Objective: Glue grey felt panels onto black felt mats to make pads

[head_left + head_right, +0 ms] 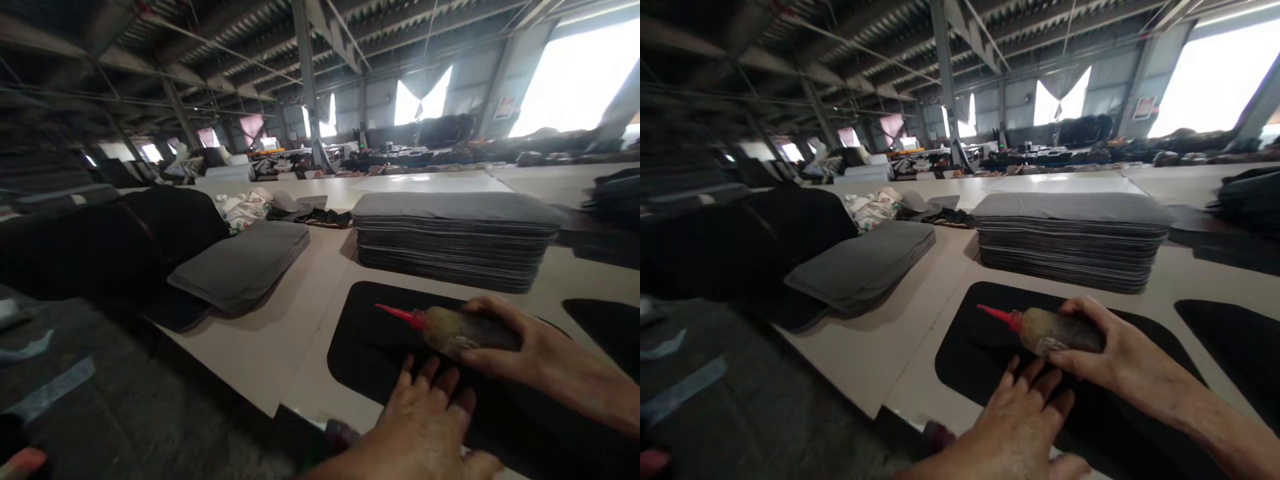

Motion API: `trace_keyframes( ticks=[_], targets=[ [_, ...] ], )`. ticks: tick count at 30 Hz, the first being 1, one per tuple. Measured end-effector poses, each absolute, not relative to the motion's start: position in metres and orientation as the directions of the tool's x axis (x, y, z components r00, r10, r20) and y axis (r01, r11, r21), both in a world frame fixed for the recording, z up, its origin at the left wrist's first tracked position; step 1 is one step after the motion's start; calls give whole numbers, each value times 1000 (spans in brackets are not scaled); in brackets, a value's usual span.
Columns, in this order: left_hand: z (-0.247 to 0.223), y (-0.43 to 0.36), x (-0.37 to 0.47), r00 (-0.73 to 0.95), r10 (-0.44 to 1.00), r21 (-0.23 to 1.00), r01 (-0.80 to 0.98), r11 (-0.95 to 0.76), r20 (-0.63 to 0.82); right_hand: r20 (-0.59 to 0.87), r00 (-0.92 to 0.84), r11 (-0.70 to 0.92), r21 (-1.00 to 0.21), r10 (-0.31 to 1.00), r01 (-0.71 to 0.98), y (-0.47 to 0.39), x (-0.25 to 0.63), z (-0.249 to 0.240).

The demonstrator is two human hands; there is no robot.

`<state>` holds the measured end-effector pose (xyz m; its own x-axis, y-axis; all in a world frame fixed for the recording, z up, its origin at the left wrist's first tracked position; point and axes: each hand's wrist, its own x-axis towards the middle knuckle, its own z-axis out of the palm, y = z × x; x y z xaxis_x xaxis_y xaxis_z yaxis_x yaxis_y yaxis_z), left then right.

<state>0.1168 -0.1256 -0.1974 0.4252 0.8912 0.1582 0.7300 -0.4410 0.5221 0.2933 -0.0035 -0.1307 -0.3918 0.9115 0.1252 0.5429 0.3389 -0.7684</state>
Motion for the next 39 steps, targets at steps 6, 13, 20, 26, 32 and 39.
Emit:
trace_keyframes(
  ticks=[6, 13, 20, 26, 32, 39],
  targets=[
    [-187, -126, 114, 443, 872, 473, 734, -486, 209, 14, -501, 264, -862, 865, 432, -14, 249, -131],
    [-189, -124, 116, 421, 875, 631, 618, -469, 239, 89, -669, 462, -789, 738, 404, -25, 225, -139],
    [-192, -123, 116, 391, 897, 654, 626, -425, 208, 151, -741, 584, -724, 654, 368, -21, 214, -143],
    [-196, -124, 116, 416, 893, 656, 627, -420, 174, 140, -772, 599, -720, 620, 351, -17, 210, -141],
    [-186, -125, 113, 443, 884, 699, 586, -410, 148, 107, -820, 628, -700, 563, 340, -13, 205, -132],
    [-190, -120, 114, 471, 877, 611, 667, -427, 98, 106, -870, 741, -580, 482, 340, -3, 189, -113]
  ],
)
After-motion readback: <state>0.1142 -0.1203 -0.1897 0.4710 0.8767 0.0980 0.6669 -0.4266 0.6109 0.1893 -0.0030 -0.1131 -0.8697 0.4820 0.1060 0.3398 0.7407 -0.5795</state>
